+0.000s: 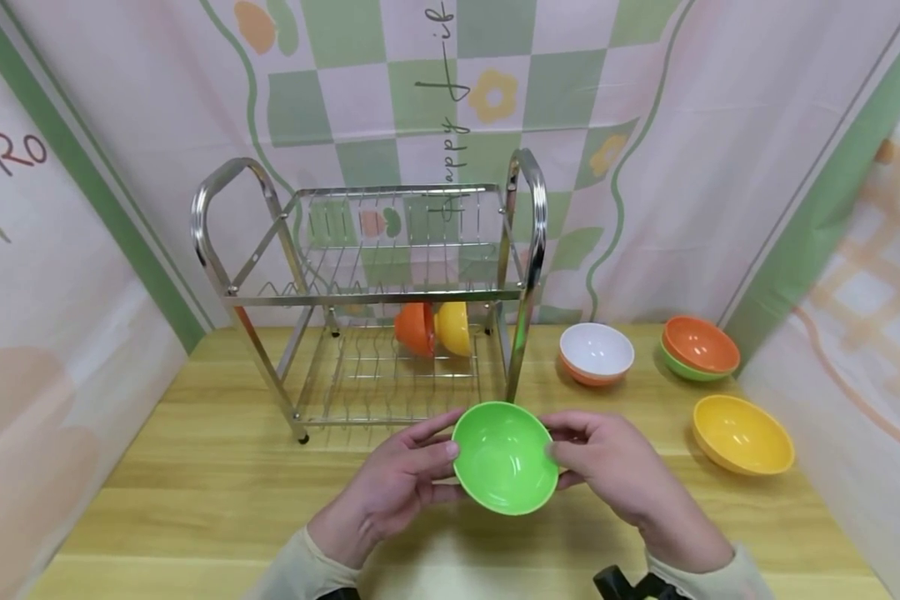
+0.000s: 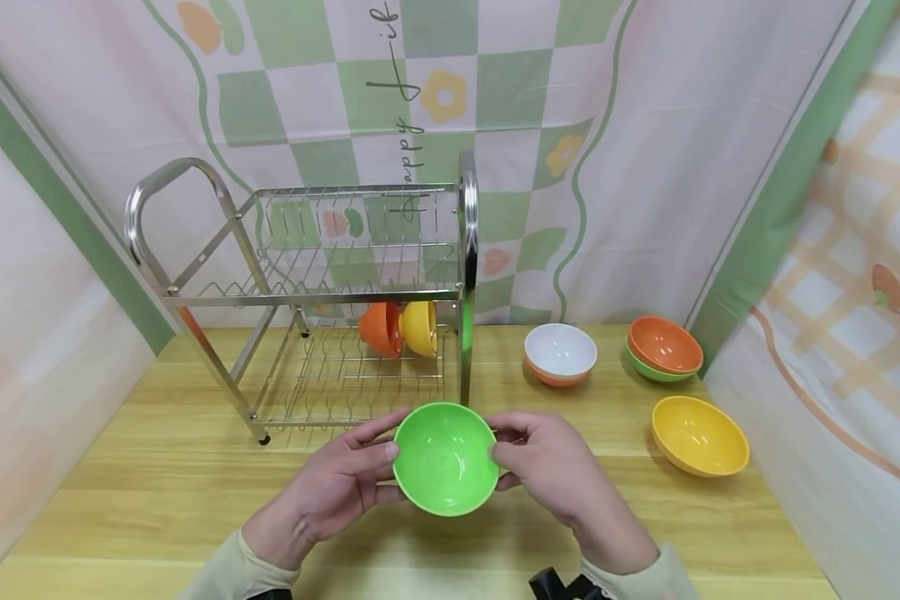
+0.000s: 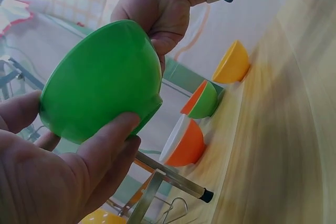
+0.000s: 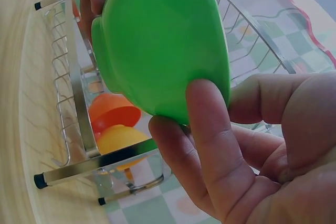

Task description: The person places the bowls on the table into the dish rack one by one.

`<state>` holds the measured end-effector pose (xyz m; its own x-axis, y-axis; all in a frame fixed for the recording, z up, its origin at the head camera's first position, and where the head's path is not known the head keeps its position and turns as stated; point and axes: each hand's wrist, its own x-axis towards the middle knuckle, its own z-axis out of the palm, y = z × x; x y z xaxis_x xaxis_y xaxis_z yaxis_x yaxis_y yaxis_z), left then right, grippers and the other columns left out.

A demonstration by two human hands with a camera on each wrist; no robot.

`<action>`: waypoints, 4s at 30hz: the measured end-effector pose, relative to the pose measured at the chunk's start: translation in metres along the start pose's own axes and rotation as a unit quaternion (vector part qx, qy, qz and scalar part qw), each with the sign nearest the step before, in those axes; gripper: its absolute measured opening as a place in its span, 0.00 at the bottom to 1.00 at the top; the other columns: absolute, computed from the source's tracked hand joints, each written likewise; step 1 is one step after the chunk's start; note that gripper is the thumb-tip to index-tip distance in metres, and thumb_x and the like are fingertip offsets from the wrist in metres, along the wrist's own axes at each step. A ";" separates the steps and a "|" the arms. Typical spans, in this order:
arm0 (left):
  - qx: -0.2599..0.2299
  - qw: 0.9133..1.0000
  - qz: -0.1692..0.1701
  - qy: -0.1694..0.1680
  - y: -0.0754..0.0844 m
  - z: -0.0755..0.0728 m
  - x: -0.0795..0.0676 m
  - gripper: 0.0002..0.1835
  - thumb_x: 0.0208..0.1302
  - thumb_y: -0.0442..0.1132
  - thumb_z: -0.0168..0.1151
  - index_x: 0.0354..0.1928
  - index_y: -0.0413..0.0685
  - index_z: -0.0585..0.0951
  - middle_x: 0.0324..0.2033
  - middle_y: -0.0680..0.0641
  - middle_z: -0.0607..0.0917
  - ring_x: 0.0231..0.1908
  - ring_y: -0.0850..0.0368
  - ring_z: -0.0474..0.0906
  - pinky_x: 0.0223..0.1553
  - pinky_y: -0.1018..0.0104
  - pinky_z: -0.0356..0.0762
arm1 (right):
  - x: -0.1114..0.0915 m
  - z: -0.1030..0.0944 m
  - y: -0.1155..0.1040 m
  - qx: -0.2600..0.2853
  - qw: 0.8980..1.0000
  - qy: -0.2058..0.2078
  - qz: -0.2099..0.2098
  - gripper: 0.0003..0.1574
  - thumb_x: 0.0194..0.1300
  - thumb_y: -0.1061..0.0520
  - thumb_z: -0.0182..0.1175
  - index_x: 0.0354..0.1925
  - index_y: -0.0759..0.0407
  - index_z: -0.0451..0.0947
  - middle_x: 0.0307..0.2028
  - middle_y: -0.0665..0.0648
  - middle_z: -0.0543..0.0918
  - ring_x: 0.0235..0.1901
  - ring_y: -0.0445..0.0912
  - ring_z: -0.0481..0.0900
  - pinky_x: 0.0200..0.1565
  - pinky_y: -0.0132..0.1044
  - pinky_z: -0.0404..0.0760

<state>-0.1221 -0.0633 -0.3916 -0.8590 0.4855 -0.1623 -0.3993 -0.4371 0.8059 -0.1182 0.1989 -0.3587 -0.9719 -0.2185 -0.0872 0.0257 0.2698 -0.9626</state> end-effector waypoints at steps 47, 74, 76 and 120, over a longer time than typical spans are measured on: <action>-0.028 0.991 0.094 0.092 0.041 -0.048 -0.019 0.31 0.72 0.26 0.50 0.75 0.39 0.59 0.62 0.32 0.72 0.54 0.40 0.79 0.55 0.43 0.74 | 0.058 0.009 -0.010 -0.013 0.975 0.164 -0.149 0.46 0.65 0.53 0.69 0.75 0.43 0.60 0.65 0.56 0.73 0.58 0.53 0.77 0.49 0.32 0.79; -0.038 0.982 0.107 0.148 0.042 -0.066 -0.023 0.31 0.71 0.25 0.50 0.74 0.40 0.59 0.64 0.33 0.68 0.54 0.38 0.79 0.55 0.43 0.75 | 0.075 0.018 -0.012 -0.091 0.966 0.164 -0.180 0.15 0.71 0.59 0.62 0.54 0.55 0.83 0.43 0.56 0.85 0.40 0.52 0.85 0.42 0.37 0.84; -0.037 0.982 0.107 0.151 0.043 -0.066 -0.023 0.31 0.72 0.25 0.50 0.74 0.40 0.59 0.64 0.32 0.68 0.54 0.39 0.79 0.55 0.43 0.75 | 0.076 0.018 -0.012 -0.090 0.966 0.163 -0.177 0.15 0.71 0.60 0.62 0.55 0.57 0.82 0.43 0.57 0.86 0.41 0.51 0.85 0.42 0.37 0.84; 0.552 0.758 0.149 0.315 0.120 -0.043 0.051 0.24 0.68 0.43 0.65 0.64 0.47 0.77 0.53 0.41 0.75 0.48 0.45 0.74 0.41 0.53 0.81 | 0.075 0.017 -0.010 -0.128 0.962 0.184 -0.153 0.16 0.72 0.53 0.61 0.56 0.52 0.83 0.42 0.51 0.87 0.40 0.46 0.84 0.44 0.45 0.83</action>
<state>-0.2273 -0.1237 -0.3279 -0.9796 -0.1206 0.1605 0.0541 0.6114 0.7895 -0.1869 0.1642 -0.3603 -0.9431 0.0093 0.3324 -0.2877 0.4789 -0.8294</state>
